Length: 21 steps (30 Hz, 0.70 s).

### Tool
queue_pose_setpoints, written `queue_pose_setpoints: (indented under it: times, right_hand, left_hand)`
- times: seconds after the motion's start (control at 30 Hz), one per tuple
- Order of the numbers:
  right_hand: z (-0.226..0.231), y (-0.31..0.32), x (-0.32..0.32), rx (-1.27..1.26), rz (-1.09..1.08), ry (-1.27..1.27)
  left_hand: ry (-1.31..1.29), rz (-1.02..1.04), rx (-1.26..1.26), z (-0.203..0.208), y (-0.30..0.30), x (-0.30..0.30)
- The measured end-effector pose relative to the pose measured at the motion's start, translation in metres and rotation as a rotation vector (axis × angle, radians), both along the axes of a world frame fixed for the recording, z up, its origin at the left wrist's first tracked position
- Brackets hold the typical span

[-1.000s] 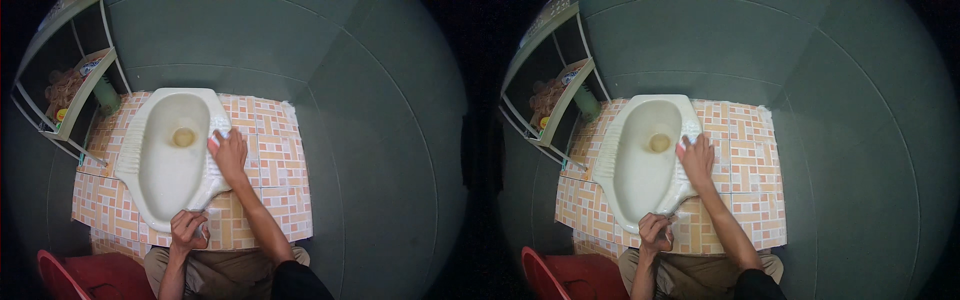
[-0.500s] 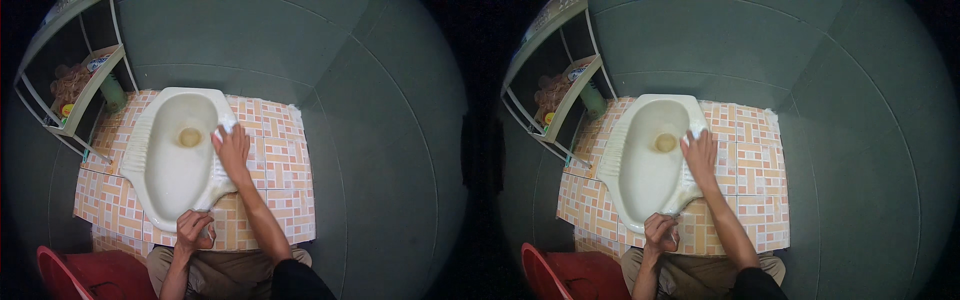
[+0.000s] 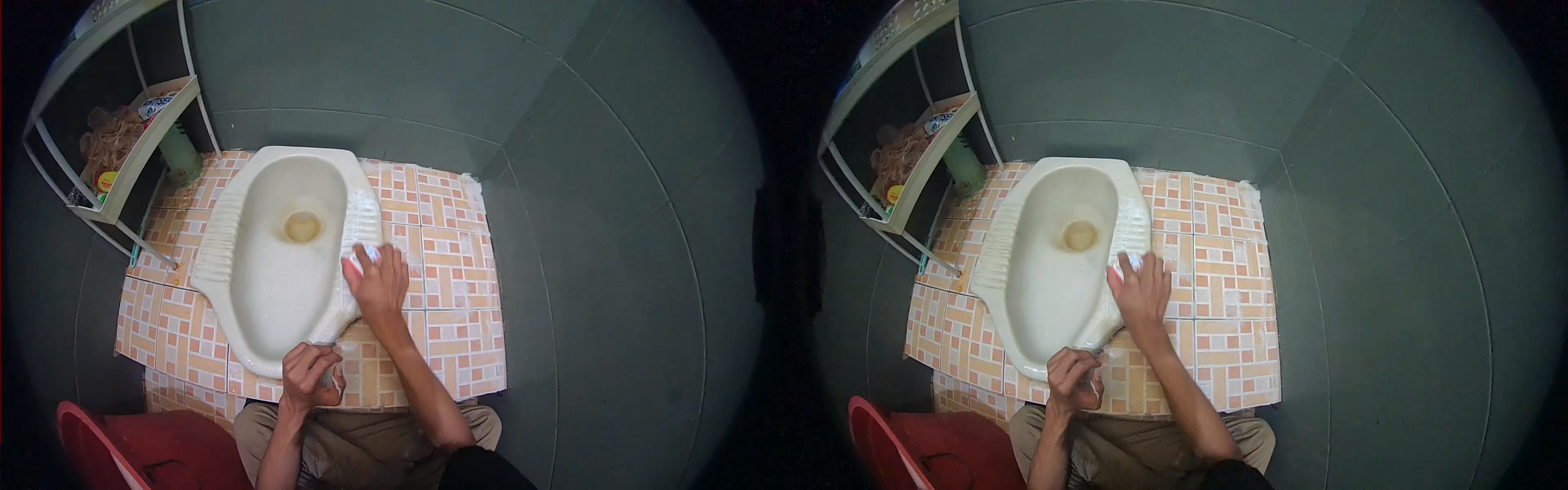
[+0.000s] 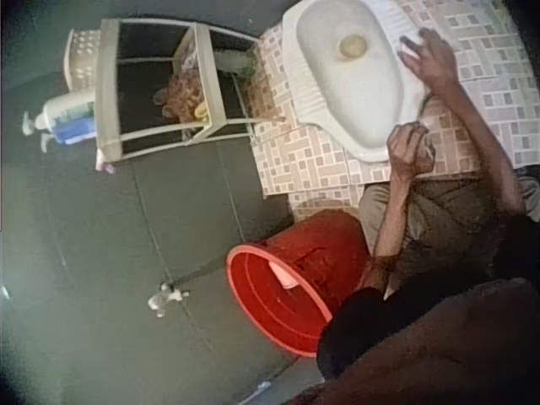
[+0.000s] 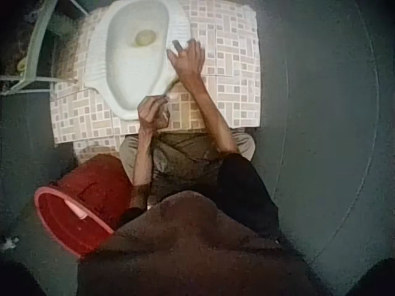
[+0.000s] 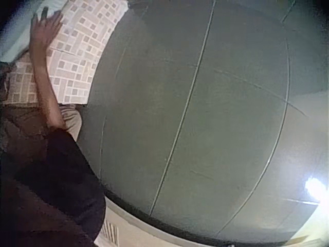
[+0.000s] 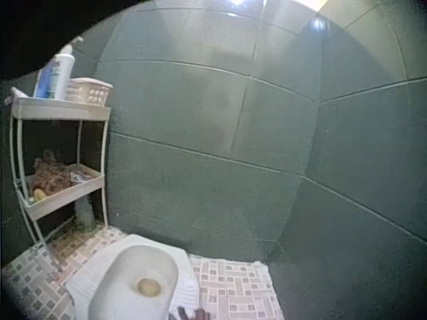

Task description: The person scrubs the tiled floor around a squat toilet using a sponge.

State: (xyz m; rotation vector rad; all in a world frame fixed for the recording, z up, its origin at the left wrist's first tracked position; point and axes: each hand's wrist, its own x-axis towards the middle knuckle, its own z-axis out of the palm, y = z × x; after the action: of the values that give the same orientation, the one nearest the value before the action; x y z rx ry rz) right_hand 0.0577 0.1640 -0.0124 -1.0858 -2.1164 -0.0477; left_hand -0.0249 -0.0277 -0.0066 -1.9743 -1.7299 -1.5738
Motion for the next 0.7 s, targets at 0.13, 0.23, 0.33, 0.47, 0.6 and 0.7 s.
queue_pose_setpoints:
  times: [0.13,0.23,0.33,0.47,0.6,0.7]
  right_hand:
    - [-0.003,0.061,-0.042,-0.046,-0.051,-0.068]
    - [-0.003,0.111,-0.067,-0.106,-0.097,-0.083]
    - [0.0,0.147,-0.085,-0.127,-0.151,-0.086]
    - [-0.004,0.139,-0.083,-0.062,-0.165,-0.045]
    - [-0.014,0.066,-0.049,0.069,-0.085,0.028]
    - [-0.002,-0.014,-0.006,-0.052,-0.007,0.042]
  left_hand:
    - [0.016,0.021,-0.016,0.002,-0.004,-0.003]
    - [-0.008,0.007,-0.033,0.002,-0.005,-0.004]
    - [-0.01,-0.012,-0.008,0.002,-0.002,-0.001]
    - [-0.024,0.002,-0.035,0.001,-0.003,-0.002]
    - [-0.006,0.008,-0.026,-0.001,-0.005,-0.007]
    - [-0.009,0.006,-0.025,0.0,-0.005,-0.007]
